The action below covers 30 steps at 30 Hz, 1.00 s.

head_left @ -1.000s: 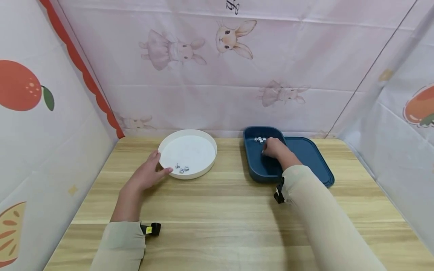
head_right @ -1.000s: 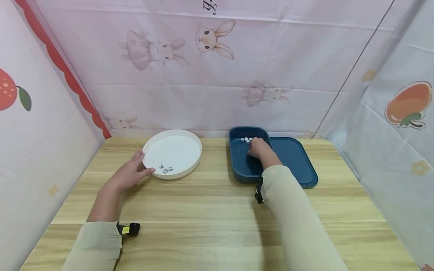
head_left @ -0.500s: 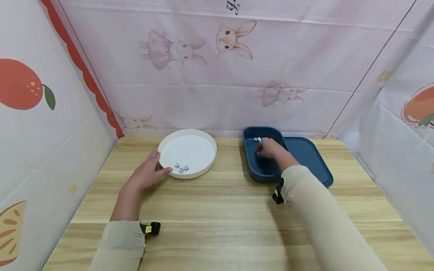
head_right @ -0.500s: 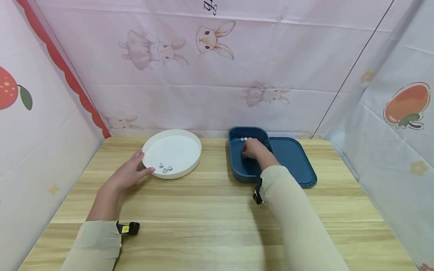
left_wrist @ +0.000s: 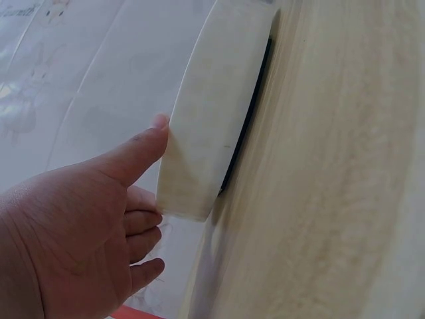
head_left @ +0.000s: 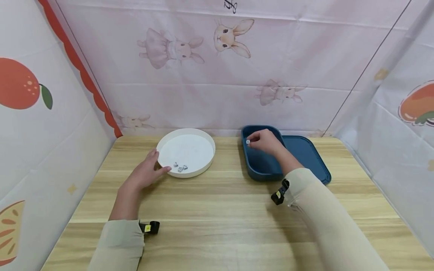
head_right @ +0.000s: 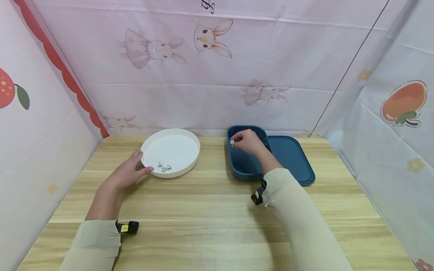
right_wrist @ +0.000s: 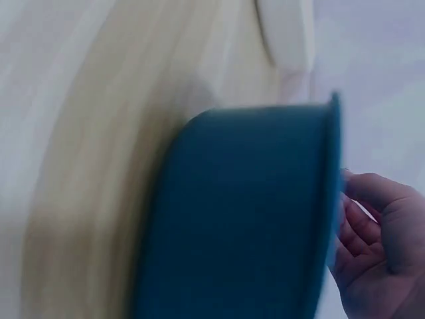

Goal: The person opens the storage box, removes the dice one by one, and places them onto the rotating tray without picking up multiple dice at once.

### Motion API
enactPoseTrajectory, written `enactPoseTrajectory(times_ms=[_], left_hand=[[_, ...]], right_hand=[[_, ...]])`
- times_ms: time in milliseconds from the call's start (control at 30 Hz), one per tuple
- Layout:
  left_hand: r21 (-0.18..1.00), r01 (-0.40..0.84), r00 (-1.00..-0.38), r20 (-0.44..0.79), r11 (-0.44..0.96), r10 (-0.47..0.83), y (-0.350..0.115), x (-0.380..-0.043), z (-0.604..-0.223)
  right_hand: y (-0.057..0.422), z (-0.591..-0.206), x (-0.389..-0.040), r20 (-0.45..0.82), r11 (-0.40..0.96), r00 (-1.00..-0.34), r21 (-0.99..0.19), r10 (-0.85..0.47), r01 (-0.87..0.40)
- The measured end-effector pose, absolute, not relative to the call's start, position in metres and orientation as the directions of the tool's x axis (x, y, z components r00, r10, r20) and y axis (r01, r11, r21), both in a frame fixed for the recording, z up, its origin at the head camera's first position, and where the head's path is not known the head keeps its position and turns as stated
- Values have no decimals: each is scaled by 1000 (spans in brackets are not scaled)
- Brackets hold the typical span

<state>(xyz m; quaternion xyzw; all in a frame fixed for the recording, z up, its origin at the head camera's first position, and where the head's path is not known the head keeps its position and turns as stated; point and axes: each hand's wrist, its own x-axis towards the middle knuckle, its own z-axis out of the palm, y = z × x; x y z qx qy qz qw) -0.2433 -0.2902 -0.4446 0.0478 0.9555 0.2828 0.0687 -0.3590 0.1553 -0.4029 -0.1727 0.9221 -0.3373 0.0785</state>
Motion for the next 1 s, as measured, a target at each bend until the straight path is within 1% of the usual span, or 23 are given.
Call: enactPoseTrajectory(times_ms=[100, 267, 367, 533, 600, 800, 1000], left_hand=[[537, 49, -986, -107, 842, 125, -292, -244, -444], [531, 54, -987, -103, 845, 127, -293, -244, -441], [539, 59, -986, -98, 840, 132, -292, -244, -439], [541, 51, -985, -111, 839, 132, -294, -244, -440], [542, 43, -985, -118, 840, 126, -294, -244, -441], [558, 36, -986, -114, 829, 119, -293, -243, -444], [557, 30, -987, -116, 830, 113, -291, -243, -444]], right_hand=[[142, -394, -355, 8, 674, -937, -693, -348, -256], [109, -387, -349, 32, 595, -934, -763, -356, -253], [87, -389, -346, 34, 541, -926, -803, -376, -249], [48, -403, -340, 29, 443, -900, -863, -436, -243], [32, -409, -336, 17, 444, -888, -861, -460, -246], [-8, -421, -321, -31, 527, -877, -809, -479, -259], [-29, -429, -314, -28, 508, -874, -823, -485, -255]])
